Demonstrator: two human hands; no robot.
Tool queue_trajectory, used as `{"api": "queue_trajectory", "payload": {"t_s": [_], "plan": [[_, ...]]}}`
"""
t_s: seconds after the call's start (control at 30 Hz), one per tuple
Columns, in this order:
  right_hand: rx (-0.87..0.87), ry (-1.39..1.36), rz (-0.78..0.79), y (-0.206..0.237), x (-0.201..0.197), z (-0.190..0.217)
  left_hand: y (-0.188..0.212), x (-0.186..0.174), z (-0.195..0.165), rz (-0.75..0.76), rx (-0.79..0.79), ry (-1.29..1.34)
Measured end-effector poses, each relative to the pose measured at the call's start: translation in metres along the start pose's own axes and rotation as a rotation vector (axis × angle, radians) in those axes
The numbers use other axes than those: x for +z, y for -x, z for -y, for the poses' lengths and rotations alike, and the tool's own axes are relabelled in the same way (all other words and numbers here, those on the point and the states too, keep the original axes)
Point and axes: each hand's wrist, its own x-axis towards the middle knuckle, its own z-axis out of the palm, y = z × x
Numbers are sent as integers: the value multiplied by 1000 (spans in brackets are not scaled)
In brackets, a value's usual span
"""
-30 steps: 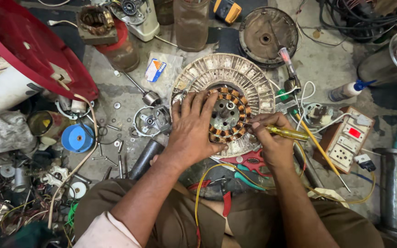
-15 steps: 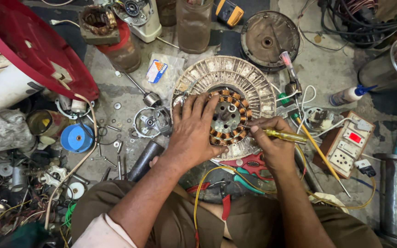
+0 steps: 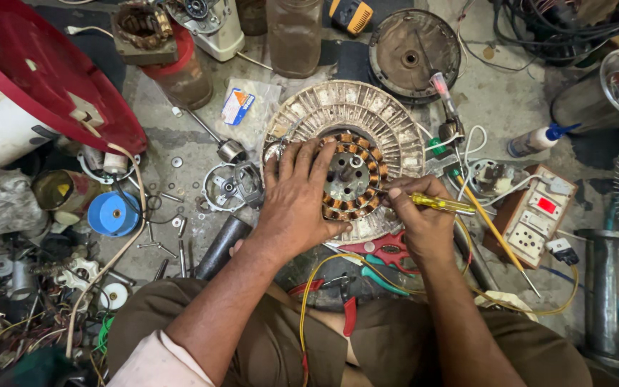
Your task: The person sits on the floor of a cluttered repair workshop and works on a disassembled pedestal fan motor, manipulating the copper winding stator and its housing. They use a screwdriver on the motor parts, probe components with multimeter test leads, and handle pliers and small hardware while checking the assembly.
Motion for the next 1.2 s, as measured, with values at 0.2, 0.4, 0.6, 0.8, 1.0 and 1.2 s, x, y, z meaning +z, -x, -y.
{"api": "queue_trajectory", "payload": {"t_s": [0.2, 0.4, 0.6, 0.8, 1.0, 1.2], "plan": [[-18, -20, 43, 0, -1, 1, -1, -1, 0, 16, -11, -21], [25, 6, 37, 0, -4, 2, 0, 0, 0, 6, 0, -29], [14, 12, 31, 0, -1, 4, -1, -1, -1, 5, -5, -31], [14, 43, 1, 2, 4, 8, 0, -3, -2, 13, -17, -19], [3, 35, 12, 2, 5, 8, -2, -3, -3, 34, -32, -24], [-41, 23, 55, 1, 2, 6, -2, -4, -3, 24, -28, -21]]}}
